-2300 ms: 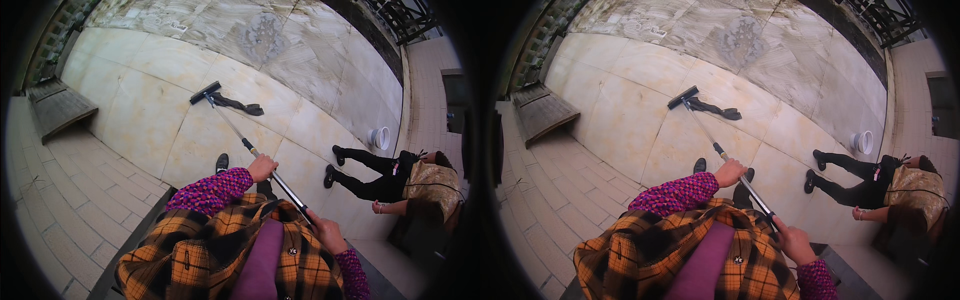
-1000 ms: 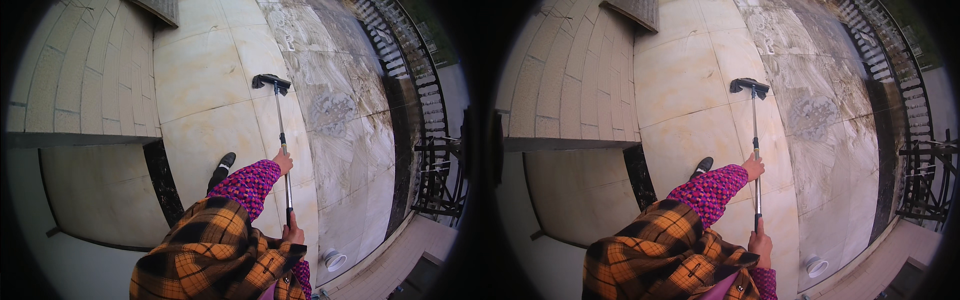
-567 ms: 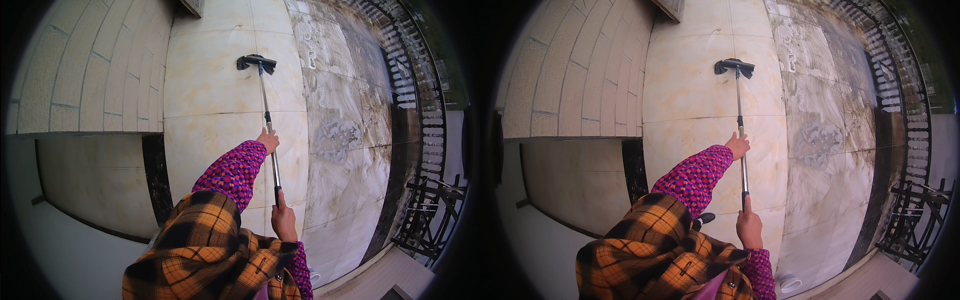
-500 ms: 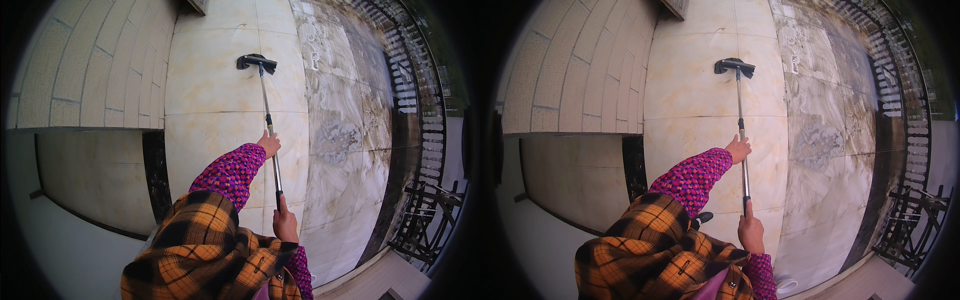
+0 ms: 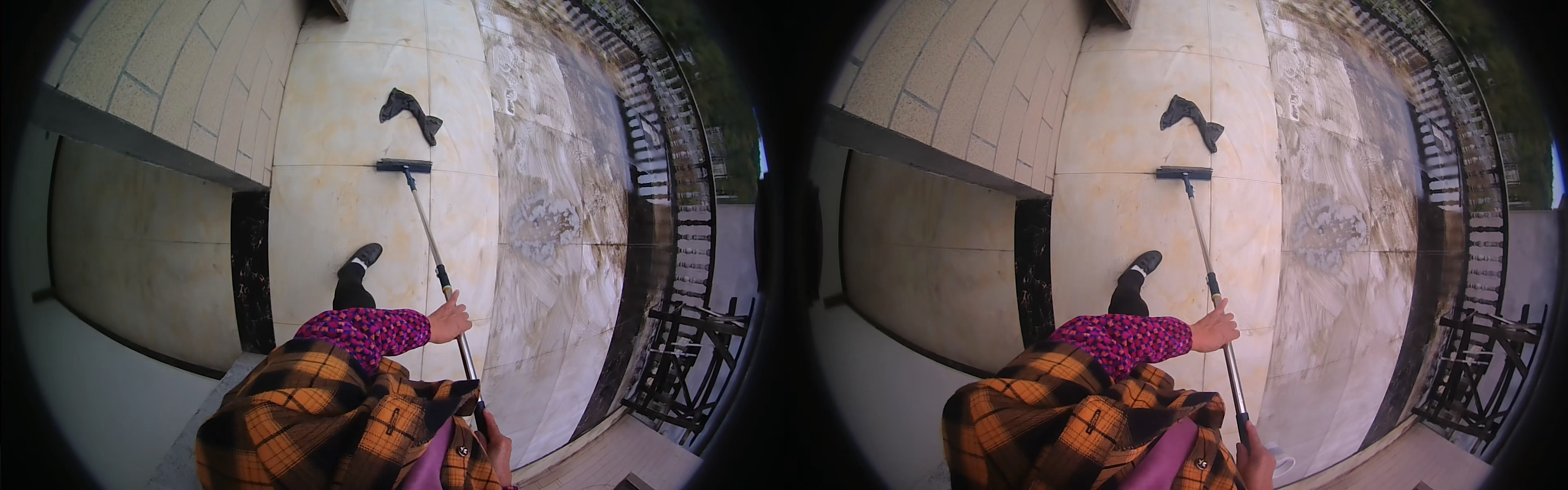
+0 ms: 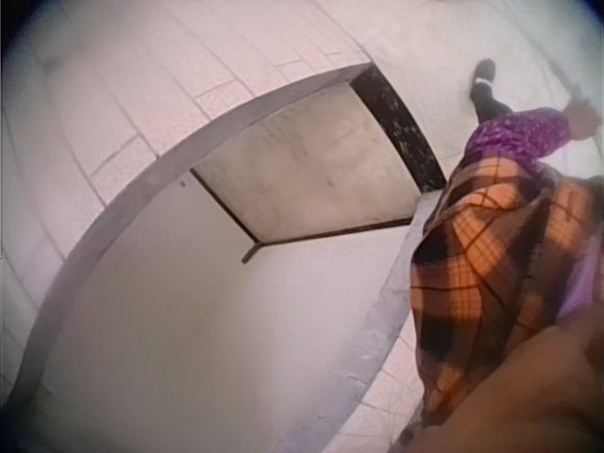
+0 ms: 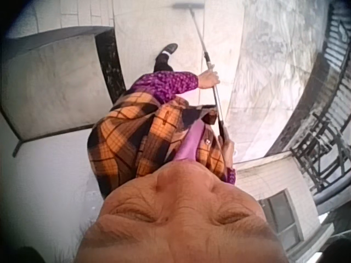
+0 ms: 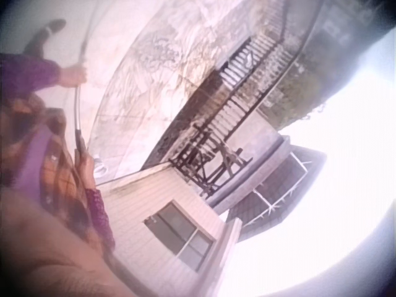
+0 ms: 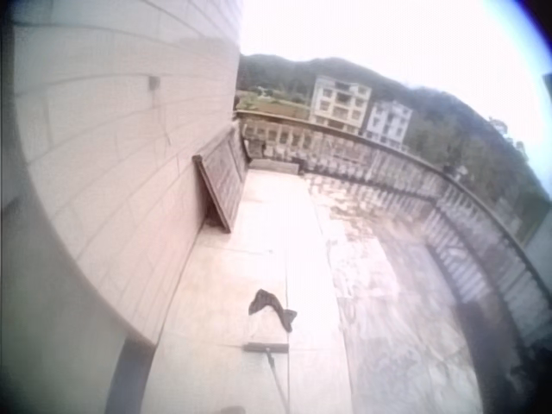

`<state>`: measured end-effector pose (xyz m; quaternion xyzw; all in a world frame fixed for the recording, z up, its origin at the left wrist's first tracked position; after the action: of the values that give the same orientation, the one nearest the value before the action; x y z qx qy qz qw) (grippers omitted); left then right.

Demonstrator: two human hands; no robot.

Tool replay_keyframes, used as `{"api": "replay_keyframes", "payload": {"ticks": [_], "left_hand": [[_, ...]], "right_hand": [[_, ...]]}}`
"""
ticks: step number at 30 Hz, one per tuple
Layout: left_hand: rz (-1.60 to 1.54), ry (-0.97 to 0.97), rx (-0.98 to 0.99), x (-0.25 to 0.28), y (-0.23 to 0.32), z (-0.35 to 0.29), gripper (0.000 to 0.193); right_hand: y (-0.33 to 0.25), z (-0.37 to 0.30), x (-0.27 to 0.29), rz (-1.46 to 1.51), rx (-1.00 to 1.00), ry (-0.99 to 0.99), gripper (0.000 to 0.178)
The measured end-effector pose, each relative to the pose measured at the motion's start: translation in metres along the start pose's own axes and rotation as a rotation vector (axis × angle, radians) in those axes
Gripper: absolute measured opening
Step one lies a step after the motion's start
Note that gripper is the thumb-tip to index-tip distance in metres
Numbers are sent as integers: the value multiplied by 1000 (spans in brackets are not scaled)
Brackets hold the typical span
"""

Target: The person scrubs a tiled balcony floor with a long-handled brush, then uses a cloth to wipe and rinse the surface. Another person briefly moves a wooden board nearby. The person continues scrubbing and rinsing the floor with the cloth and brush.

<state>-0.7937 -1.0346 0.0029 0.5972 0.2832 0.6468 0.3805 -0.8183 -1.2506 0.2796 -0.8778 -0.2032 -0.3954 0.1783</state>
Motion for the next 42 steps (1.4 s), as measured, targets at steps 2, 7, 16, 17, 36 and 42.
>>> {"api": "replay_keyframes", "payload": {"ticks": [2,7,16,17,36,42], "left_hand": [[106,47,-17,11,-15,5,4],[336,60,184,91,-110,26,13],[289,-46,533,126,-191,51,25],[290,-57,526,114,-185,46,25],[28,-107,105,-98,67,-131,6],[255,37,421,-40,-57,-106,11]], "right_hand": [[-11,20,-9,62,106,90,56],[-80,133,-40,183,94,71,59],[-126,214,-39,-214,103,3,62],[-117,201,-42,-226,122,27,63],[93,-134,-59,-219,107,-225,60],[24,6,-75,-288,388,27,61]]}}
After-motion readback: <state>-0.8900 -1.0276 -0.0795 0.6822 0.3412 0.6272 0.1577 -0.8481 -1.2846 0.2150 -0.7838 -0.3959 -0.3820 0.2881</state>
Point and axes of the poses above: each hand's wrist, its own z-axis towards the middle knuckle, its own x-axis out of the back of the hand, y = z × x, the point moved 2 cm from there along z, towards the middle knuckle, and after that the axes turned 15 degrees about -z, right-handed, at the moved point
